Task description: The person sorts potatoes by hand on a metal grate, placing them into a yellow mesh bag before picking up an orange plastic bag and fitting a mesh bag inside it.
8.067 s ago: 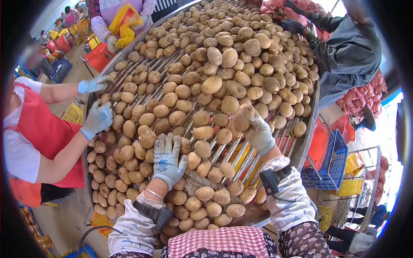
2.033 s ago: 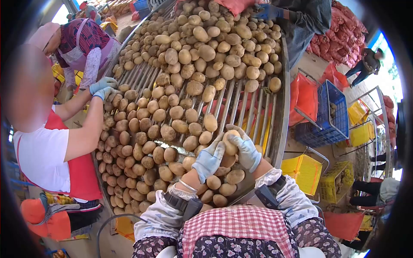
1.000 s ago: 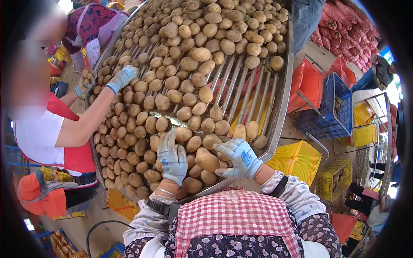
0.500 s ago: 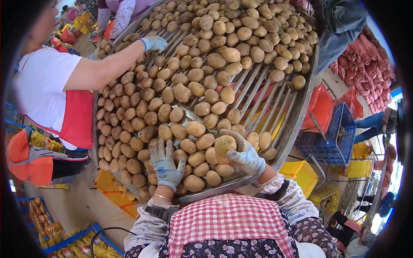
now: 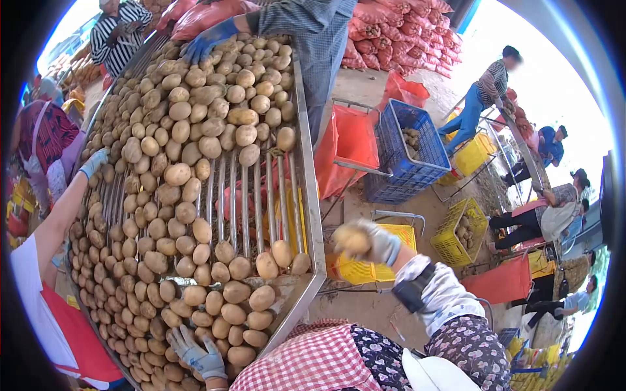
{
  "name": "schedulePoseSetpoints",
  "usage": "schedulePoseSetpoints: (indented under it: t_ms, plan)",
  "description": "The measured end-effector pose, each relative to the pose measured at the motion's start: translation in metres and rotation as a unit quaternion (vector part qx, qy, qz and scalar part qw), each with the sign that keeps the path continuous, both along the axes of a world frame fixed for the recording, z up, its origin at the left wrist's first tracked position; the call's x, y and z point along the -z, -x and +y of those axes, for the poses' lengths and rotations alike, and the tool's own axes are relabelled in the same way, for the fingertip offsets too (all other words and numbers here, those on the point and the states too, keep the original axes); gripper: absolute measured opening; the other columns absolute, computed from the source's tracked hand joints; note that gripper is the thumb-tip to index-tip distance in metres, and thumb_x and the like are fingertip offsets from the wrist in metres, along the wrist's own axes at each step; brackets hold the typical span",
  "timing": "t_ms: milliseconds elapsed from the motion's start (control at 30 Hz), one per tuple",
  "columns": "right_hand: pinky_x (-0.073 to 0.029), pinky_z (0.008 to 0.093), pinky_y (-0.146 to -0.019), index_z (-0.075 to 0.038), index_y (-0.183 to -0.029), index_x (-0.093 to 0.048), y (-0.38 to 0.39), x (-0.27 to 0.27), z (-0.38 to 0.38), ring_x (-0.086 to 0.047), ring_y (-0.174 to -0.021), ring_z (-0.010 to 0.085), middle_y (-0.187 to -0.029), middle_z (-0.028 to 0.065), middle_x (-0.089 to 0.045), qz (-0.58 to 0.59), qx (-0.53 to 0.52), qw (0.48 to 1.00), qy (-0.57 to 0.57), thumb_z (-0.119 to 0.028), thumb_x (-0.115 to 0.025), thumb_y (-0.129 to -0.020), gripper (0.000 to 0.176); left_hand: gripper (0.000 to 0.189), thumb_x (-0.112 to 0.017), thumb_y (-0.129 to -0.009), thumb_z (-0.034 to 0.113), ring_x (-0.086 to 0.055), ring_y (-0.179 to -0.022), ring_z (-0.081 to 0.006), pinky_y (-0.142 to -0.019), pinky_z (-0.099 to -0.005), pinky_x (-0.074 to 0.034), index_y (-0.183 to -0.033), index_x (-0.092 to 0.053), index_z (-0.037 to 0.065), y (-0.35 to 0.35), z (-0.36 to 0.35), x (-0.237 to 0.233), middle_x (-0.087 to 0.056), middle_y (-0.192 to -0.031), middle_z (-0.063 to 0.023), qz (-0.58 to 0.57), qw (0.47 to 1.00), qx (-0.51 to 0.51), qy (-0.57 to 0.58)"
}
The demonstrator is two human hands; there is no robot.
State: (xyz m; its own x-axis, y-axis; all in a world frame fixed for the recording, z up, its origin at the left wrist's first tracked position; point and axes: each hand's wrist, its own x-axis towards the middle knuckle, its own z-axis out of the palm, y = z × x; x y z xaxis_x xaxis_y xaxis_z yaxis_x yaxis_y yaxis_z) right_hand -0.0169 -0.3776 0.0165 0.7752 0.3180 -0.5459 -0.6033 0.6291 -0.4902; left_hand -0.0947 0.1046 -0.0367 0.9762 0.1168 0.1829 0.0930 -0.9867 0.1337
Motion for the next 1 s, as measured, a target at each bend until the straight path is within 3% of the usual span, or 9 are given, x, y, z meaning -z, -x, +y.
schedulePoseSetpoints:
  t_ms: [100, 167, 267, 333, 400, 433, 500, 633, 1000]
  plan:
    - [-0.057, 0.0375, -0.065, -0.006, -0.108, -0.056, -0.024, -0.011, -0.113, -0.064, -0.083, 0.0308, -0.101, 0.0172, -0.063, -0.123, 0.395, 0.909, -0.057, -0.043, -0.054, -0.087, 0.042, 0.056, -0.05, -0.089, 0.029, -0.022, -0.137, -0.04, -0.111, -0.0516, -0.019, -0.137, -0.037, 0.003, 0.001, 0.0, -0.002, -0.031, -0.144, -0.0215, 0.005, 1.0, 0.009, -0.004]
    - [-0.056, 0.0394, -0.076, -0.008, -0.113, -0.053, -0.044, -0.022, -0.139, -0.064, -0.084, 0.0312, -0.101, 0.0151, -0.064, -0.046, 0.651, 0.751, 0.096, -0.042, -0.052, -0.09, 0.041, 0.056, -0.05, -0.089, 0.028, -0.022, -0.137, -0.04, -0.112, -0.0516, -0.018, -0.137, -0.038, 0.003, -0.001, -0.001, 0.001, -0.031, -0.144, -0.0216, -0.002, 1.0, 0.004, 0.001]
    - [-0.053, 0.0363, -0.065, -0.01, -0.11, -0.057, -0.044, 0.008, -0.103, -0.065, -0.078, 0.0246, -0.092, 0.0089, -0.067, -0.161, 0.445, 0.874, 0.111, -0.033, -0.054, -0.092, 0.03, 0.055, -0.05, -0.089, 0.027, -0.022, -0.137, -0.0398, -0.111, -0.0514, -0.018, -0.137, -0.038, 0.003, -0.001, -0.001, 0.002, -0.03, -0.144, -0.0219, 0.013, 1.0, -0.001, 0.002]
    - [-0.051, 0.0275, -0.067, -0.006, -0.113, -0.058, -0.028, -0.001, -0.014, -0.065, -0.077, 0.0177, -0.09, 0.0093, -0.068, -0.164, 0.338, 0.875, 0.304, -0.02, -0.057, -0.09, 0.028, 0.054, -0.05, -0.088, 0.026, -0.022, -0.136, -0.0404, -0.111, -0.0514, -0.019, -0.136, -0.039, 0.003, 0.0, 0.001, 0.007, -0.031, -0.144, -0.0216, -0.007, 1.0, -0.002, 0.002]
    - [-0.05, 0.0306, -0.082, -0.001, -0.117, -0.056, -0.011, 0.023, 0.055, -0.063, -0.093, 0.0224, -0.103, 0.0129, -0.066, -0.259, 0.207, 0.827, 0.453, -0.011, -0.064, -0.083, 0.037, 0.053, -0.051, -0.087, 0.025, -0.026, -0.133, -0.0427, -0.111, -0.051, -0.02, -0.133, -0.042, 0.001, -0.002, -0.002, 0.002, -0.036, -0.14, -0.023, -0.027, 0.999, 0.007, 0.026]
    - [-0.048, 0.0377, -0.089, 0.001, -0.118, -0.055, -0.004, 0.017, 0.068, -0.06, -0.103, 0.0313, -0.11, 0.0182, -0.063, -0.397, 0.037, 0.627, 0.669, -0.014, -0.068, -0.078, 0.045, 0.053, -0.053, -0.086, 0.028, -0.029, -0.131, -0.0434, -0.11, -0.0509, -0.021, -0.13, -0.046, 0.0, -0.003, -0.004, -0.001, -0.038, -0.138, -0.0241, -0.022, 1.0, 0.002, 0.018]
    - [-0.043, 0.0436, -0.096, 0.0, -0.122, -0.053, 0.003, 0.003, 0.121, -0.053, -0.113, 0.0386, -0.116, 0.0226, -0.059, -0.508, -0.039, 0.514, 0.69, -0.022, -0.071, -0.073, 0.057, 0.052, -0.055, -0.083, 0.032, -0.033, -0.128, -0.0431, -0.109, -0.0525, -0.021, -0.125, -0.051, 0.002, -0.003, -0.004, -0.002, -0.041, -0.135, -0.0238, -0.032, 0.999, -0.003, 0.014]
    - [-0.032, 0.0493, -0.105, -0.003, -0.133, -0.042, 0.022, 0.02, 0.205, -0.037, -0.128, 0.0409, -0.137, 0.0223, -0.041, -0.565, -0.165, 0.535, 0.606, -0.038, -0.074, -0.069, 0.079, 0.05, -0.051, -0.086, 0.03, -0.032, -0.131, -0.0397, -0.11, -0.0523, -0.018, -0.13, -0.047, 0.006, 0.008, 0.014, 0.015, -0.043, -0.136, -0.0188, -0.067, 0.992, 0.017, 0.107]
    - [-0.014, 0.0526, -0.112, -0.015, -0.136, -0.042, 0.034, 0.021, 0.346, -0.021, -0.137, 0.0407, -0.146, 0.0197, -0.027, -0.663, -0.446, 0.307, 0.517, -0.054, -0.064, -0.073, 0.077, 0.054, -0.044, -0.095, 0.027, -0.035, -0.129, -0.038, -0.109, -0.0446, -0.023, -0.137, -0.033, -0.004, 0.165, 0.165, 0.009, -0.037, -0.138, -0.0234, -0.301, 0.856, -0.32, 0.273]
